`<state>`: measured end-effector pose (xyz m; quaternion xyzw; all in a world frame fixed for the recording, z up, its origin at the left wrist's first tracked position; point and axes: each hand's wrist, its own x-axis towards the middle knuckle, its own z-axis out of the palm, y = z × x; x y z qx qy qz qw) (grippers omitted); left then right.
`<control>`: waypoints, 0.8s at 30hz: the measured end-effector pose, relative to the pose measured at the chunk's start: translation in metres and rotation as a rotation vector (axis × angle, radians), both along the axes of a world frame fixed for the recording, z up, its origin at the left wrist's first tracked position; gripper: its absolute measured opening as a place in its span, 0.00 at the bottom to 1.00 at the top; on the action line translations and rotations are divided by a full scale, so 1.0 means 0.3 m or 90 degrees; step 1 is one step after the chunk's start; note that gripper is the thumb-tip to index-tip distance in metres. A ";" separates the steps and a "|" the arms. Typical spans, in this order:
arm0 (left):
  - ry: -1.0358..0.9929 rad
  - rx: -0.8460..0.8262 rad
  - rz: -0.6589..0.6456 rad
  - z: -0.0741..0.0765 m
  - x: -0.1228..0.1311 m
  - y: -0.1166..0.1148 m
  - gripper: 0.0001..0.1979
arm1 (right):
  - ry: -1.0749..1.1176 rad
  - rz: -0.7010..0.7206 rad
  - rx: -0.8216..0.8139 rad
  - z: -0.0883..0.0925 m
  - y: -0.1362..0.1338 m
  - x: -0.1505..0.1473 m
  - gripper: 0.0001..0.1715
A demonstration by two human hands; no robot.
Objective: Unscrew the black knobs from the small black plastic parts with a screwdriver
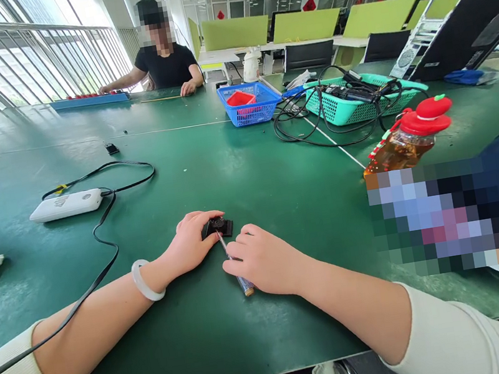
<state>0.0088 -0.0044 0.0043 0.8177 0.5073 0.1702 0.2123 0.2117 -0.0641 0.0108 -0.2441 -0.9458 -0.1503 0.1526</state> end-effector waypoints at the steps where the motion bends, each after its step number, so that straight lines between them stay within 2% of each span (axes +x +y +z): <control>1: 0.000 0.003 0.000 -0.001 -0.001 0.000 0.21 | 0.006 0.001 0.000 0.002 0.000 0.000 0.11; 7: 0.005 0.003 -0.001 -0.003 0.000 0.003 0.20 | 0.075 -0.008 -0.001 0.010 -0.003 -0.002 0.06; 15: 0.000 0.003 -0.002 -0.009 0.000 0.003 0.20 | 0.176 -0.028 0.008 0.009 -0.007 -0.006 0.09; 24: -0.003 0.001 -0.006 -0.008 0.001 0.006 0.20 | 0.198 -0.026 0.004 -0.002 -0.011 -0.002 0.05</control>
